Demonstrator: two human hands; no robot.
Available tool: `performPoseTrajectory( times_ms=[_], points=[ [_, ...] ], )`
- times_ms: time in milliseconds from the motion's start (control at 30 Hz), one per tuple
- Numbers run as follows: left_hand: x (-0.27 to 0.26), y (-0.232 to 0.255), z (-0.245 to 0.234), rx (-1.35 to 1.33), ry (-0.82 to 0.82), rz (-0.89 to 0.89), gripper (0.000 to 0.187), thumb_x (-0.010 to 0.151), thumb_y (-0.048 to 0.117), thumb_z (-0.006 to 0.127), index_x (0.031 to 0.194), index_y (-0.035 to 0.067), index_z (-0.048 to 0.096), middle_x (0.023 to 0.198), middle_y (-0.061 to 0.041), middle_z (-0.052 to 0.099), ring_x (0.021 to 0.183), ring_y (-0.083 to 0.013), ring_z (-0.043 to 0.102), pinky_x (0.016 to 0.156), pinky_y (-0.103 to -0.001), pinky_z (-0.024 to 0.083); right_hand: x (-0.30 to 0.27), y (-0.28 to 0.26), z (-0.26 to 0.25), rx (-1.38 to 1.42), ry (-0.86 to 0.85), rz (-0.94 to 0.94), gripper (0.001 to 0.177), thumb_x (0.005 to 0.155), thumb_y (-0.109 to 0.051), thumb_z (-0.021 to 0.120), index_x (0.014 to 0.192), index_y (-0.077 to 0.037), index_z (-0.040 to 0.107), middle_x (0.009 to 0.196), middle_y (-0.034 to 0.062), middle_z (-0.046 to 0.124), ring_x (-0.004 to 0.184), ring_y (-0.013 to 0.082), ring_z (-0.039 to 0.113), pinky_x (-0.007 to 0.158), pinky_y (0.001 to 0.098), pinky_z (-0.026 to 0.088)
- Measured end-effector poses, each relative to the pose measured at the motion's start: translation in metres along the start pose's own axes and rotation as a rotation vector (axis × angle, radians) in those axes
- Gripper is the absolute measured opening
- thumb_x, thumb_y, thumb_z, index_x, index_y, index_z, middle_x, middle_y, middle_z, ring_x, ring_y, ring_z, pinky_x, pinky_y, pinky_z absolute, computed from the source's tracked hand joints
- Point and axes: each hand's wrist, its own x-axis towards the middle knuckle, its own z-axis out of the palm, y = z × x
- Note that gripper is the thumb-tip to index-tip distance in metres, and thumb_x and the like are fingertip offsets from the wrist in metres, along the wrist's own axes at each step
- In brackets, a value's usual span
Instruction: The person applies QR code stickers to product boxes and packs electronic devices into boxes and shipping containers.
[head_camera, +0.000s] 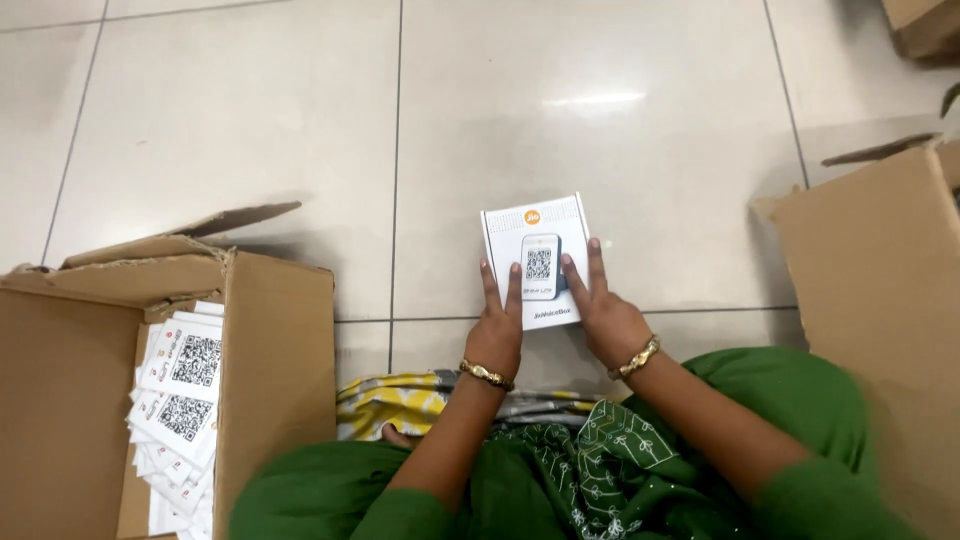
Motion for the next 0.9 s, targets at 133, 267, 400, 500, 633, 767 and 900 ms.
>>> performPoseTrajectory(
  times_ms=[133, 267, 400, 500, 633, 767, 900],
  points=[
    [0.000, -0.021, 0.039, 0.090, 0.157, 0.104, 0.088, 0.089, -0.008, 0.054, 0.163, 0.011, 0.011, 0.163, -0.040, 0.001, 0.108, -0.0439, 0.068, 0.066, -0.042, 0.062, -0.007, -0.001, 0.017, -0.049, -0.013, -0.001, 0.093, 0.090, 0.001, 0.056, 0.166, -0.014, 0.004, 0.168, 0.0358, -0.004, 0.090, 0.0352, 0.075, 0.070, 0.0411, 0.062],
    [-0.038, 0.004, 0.029, 0.183, 0.053, 0.253, 0.086, 0.086, -0.004, 0.054, 0.159, -0.005, 0.008, 0.160, -0.043, 0.000, 0.094, -0.0391, 0.072, 0.062, -0.038, 0.062, -0.044, -0.006, 0.050, -0.483, 0.347, -0.167, 0.075, 0.084, -0.014, 0.059, 0.150, 0.008, 0.030, 0.141, 0.0449, 0.038, 0.099, 0.0493, 0.072, 0.072, 0.0488, 0.063],
    [-0.085, 0.034, 0.043, 0.279, -0.334, 0.285, 0.070, 0.102, 0.001, 0.048, 0.161, -0.013, 0.012, 0.153, -0.057, 0.008, 0.079, -0.0348, 0.073, 0.066, -0.042, 0.061, -0.095, 0.000, 0.091, -0.774, 0.171, -0.068, 0.057, 0.099, -0.015, 0.049, 0.142, 0.018, 0.034, 0.125, 0.0474, 0.058, 0.097, 0.0507, 0.073, 0.073, 0.0491, 0.064],
    [-0.022, 0.014, 0.072, 0.301, -0.071, 0.433, 0.071, 0.098, 0.004, 0.053, 0.159, -0.004, 0.018, 0.157, -0.045, 0.015, 0.084, -0.0358, 0.075, 0.065, -0.042, 0.063, -0.051, -0.017, -0.005, -0.527, -0.340, 0.055, 0.077, 0.107, -0.035, 0.041, 0.159, 0.004, 0.001, 0.121, 0.0534, 0.049, 0.099, 0.0504, 0.067, 0.071, 0.0490, 0.062],
    [0.097, 0.037, -0.027, 0.457, 0.269, 0.176, 0.080, 0.091, 0.006, 0.063, 0.160, 0.007, 0.021, 0.160, -0.035, 0.026, 0.123, -0.0433, 0.060, 0.094, -0.043, 0.055, 0.079, 0.043, -0.063, -0.711, 0.087, 0.246, 0.083, 0.091, -0.030, 0.062, 0.159, -0.015, 0.016, 0.129, 0.0295, 0.058, 0.095, 0.0410, 0.071, 0.075, 0.0499, 0.059],
    [0.040, 0.077, -0.122, 0.121, 0.220, 0.084, 0.071, 0.087, 0.015, 0.069, 0.150, 0.007, 0.039, 0.146, -0.026, 0.047, 0.120, -0.0390, 0.059, 0.097, -0.046, 0.048, 0.066, 0.028, -0.095, -0.331, 0.127, 0.205, 0.066, 0.095, -0.039, 0.064, 0.154, -0.020, 0.042, 0.117, 0.0139, 0.069, 0.097, 0.0329, 0.072, 0.074, 0.0460, 0.059],
    [-0.115, 0.046, -0.171, -0.241, 0.289, 0.204, 0.044, 0.088, 0.025, 0.074, 0.129, 0.012, 0.066, 0.120, -0.012, 0.073, 0.108, -0.0315, 0.068, 0.094, -0.048, 0.049, 0.023, 0.030, -0.033, -0.166, -0.188, 0.112, 0.063, 0.090, -0.053, 0.064, 0.148, -0.032, 0.050, 0.108, 0.0059, 0.076, 0.098, 0.0272, 0.072, 0.080, 0.0438, 0.061]
  ],
)
